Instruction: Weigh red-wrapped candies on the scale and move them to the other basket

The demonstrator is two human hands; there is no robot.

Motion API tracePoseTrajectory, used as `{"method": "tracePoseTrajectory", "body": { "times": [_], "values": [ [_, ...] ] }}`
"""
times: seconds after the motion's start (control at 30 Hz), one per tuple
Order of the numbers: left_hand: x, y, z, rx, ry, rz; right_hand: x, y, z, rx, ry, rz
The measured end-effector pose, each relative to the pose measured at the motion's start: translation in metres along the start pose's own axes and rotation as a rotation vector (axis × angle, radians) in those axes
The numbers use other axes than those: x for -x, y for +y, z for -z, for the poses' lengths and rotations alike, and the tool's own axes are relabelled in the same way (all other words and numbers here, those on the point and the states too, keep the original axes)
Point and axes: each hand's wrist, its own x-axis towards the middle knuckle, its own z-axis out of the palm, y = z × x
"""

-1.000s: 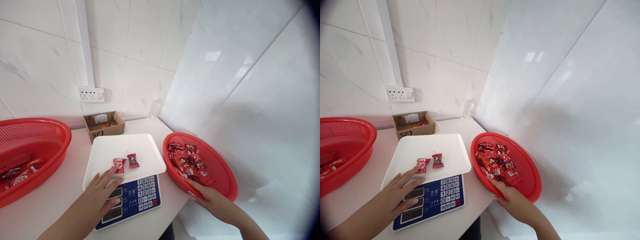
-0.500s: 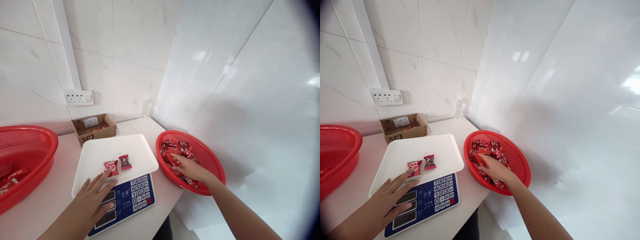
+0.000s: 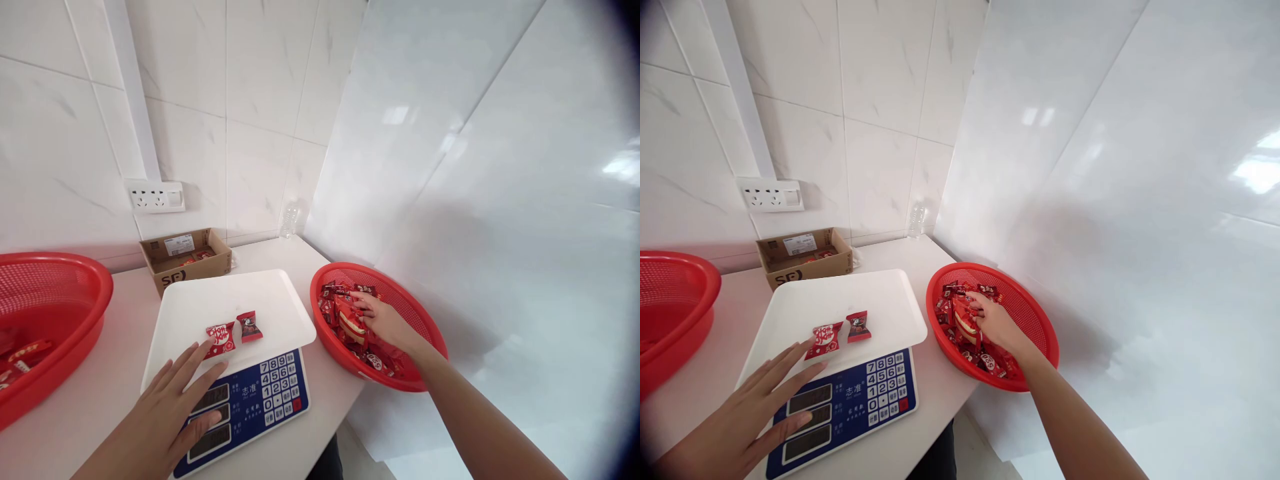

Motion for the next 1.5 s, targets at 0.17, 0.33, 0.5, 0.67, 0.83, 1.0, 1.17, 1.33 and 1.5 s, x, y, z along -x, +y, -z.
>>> {"method": "tracePoseTrajectory", "body": {
  "times": [0.17,0.33,0.5,0.67,0.83,1.0,1.17,1.33,1.5],
  "values": [
    [-0.001,0.005,0.005,0.015,-0.003,0.020,0.001,0.001,0.019,-0.130,0.030,0.065],
    [-0.005,0.019,0.019,0.048,-0.129,0.092,0.013,-0.043,-0.002,-0.181,0.175,0.229],
    [-0.008,0.026,0.027,0.081,-0.208,0.132,0.025,-0.082,-0.064,0.053,-0.014,0.455],
    [-0.012,0.025,0.033,0.126,-0.279,0.149,0.029,-0.091,-0.101,0.169,-0.246,0.527],
    [-0.033,0.026,0.031,0.186,-0.314,0.137,0.023,-0.095,-0.129,0.244,-0.236,0.600],
    [-0.057,0.025,0.026,0.144,-0.277,0.173,0.006,-0.103,-0.144,0.276,-0.126,0.589],
    [-0.055,0.032,0.032,0.143,-0.281,0.163,0.010,-0.104,-0.142,0.308,-0.034,0.549],
    [-0.046,0.041,0.040,0.133,-0.301,0.166,0.020,-0.102,-0.137,0.197,-0.111,0.571],
    [-0.019,0.033,0.045,0.114,-0.168,0.134,0.006,-0.073,-0.086,0.245,0.033,0.410]
  ]
}}
